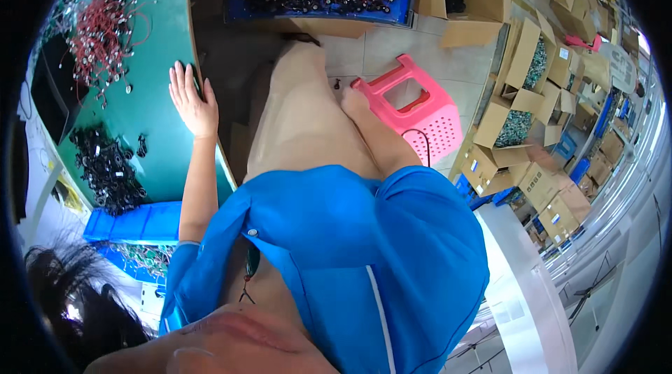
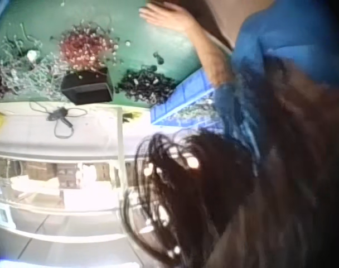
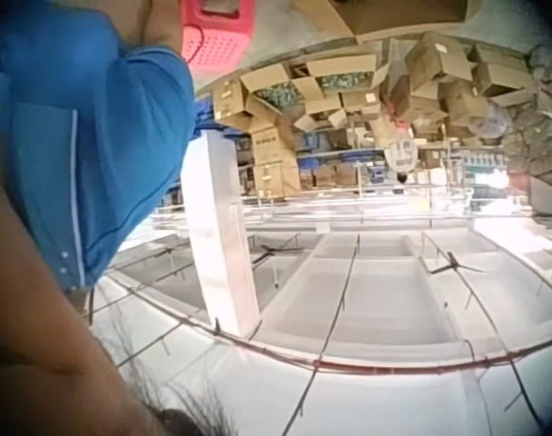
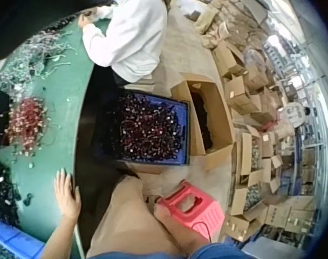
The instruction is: Manually assembling small electronic parts and placing them into containers at a factory workstation.
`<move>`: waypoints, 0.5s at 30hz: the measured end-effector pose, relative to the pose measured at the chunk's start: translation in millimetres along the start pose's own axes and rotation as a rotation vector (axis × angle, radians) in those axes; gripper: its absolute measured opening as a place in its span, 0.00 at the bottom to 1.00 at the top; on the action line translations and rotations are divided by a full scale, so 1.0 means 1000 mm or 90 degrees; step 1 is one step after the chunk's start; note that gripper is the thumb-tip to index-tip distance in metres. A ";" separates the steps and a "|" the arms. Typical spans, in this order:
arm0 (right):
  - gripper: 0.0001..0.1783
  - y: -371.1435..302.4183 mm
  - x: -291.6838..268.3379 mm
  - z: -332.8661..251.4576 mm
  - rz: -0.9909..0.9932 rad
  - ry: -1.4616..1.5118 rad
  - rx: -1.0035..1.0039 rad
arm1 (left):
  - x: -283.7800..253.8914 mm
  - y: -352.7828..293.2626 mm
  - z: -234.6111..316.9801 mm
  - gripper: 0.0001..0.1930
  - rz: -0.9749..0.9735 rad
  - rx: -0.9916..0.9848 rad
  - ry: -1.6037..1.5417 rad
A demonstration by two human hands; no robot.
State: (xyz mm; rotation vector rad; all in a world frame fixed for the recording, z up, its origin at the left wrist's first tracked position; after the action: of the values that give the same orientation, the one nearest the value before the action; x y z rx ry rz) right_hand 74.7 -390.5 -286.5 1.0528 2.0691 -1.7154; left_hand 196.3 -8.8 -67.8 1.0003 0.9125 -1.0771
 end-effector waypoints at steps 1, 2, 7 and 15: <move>0.17 0.010 0.015 0.015 0.001 0.007 0.003 | 0.001 0.000 0.000 0.29 -0.003 0.001 0.002; 0.18 0.018 0.032 0.036 -0.018 -0.011 0.028 | 0.004 -0.001 0.001 0.29 -0.008 0.000 0.002; 0.22 0.017 0.097 0.124 -0.162 -0.107 0.155 | 0.011 0.009 0.015 0.28 -0.008 0.024 -0.008; 0.17 -0.002 0.054 0.190 -0.266 -0.184 0.114 | 0.018 0.011 0.011 0.30 -0.044 0.056 0.052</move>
State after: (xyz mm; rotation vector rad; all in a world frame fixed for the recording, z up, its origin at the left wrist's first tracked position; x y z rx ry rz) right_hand -12.0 -547.9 -369.8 0.3879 2.0751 -2.1323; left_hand 211.9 -22.8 -79.7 1.0992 0.9788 -1.1487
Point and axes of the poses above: each hand's wrist, its own y-axis towards the middle knuckle, its own x-axis out of the palm, z = x × y, the point moved 7 cm from there along y, towards the middle knuckle, and after that the axes turned 3 degrees about -x, right-handed, at the moved point
